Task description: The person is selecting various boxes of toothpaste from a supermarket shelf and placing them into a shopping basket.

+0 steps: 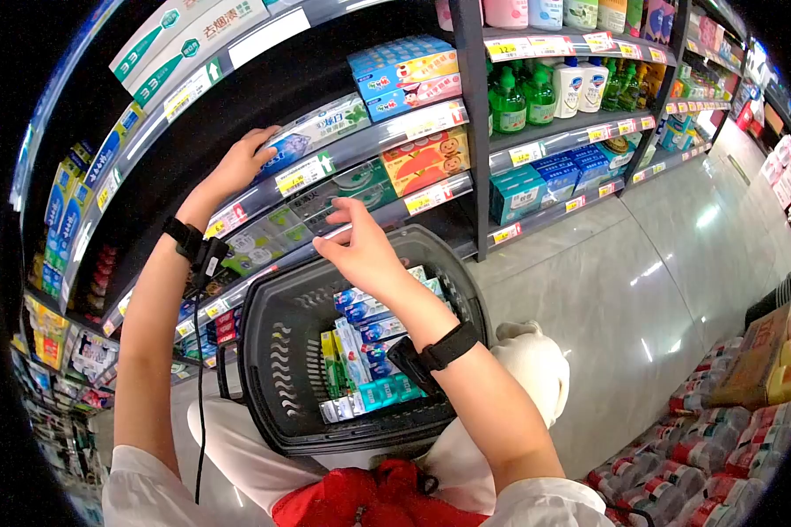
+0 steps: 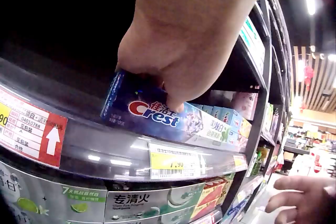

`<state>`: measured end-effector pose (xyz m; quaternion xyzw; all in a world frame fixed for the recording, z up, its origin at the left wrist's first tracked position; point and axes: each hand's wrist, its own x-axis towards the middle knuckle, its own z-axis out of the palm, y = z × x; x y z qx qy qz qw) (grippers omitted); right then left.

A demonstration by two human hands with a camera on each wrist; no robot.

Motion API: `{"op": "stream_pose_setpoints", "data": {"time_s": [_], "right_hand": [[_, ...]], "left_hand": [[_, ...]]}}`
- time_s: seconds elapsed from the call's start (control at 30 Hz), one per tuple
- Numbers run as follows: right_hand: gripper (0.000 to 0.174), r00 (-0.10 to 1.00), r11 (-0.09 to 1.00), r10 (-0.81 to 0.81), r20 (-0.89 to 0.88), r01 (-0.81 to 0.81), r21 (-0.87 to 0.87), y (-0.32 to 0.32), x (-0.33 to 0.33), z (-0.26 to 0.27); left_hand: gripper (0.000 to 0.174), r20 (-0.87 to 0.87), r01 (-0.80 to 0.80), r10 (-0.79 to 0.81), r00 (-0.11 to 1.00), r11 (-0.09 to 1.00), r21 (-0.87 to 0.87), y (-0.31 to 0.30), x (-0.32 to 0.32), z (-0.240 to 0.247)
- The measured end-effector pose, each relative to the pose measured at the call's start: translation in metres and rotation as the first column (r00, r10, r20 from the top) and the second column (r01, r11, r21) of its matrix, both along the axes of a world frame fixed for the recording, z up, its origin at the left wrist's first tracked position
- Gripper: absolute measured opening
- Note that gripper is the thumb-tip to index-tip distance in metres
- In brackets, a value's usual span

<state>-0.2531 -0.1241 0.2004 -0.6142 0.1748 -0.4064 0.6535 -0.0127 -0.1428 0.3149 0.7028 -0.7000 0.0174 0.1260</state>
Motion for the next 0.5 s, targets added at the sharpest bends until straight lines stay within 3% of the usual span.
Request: {"op": "stream_pose_setpoints", "data": {"time_s": [0.5], "right_hand": [[0.058, 0.995, 0.999, 0.033, -0.095, -0.036, -0.029, -0.0005, 0.0097, -0.0090]], "left_hand": [[0.038, 0.022, 0.058, -0.057, 0.998, 0.998, -0.033, -0.0052, 0.0062, -0.0072]]}}
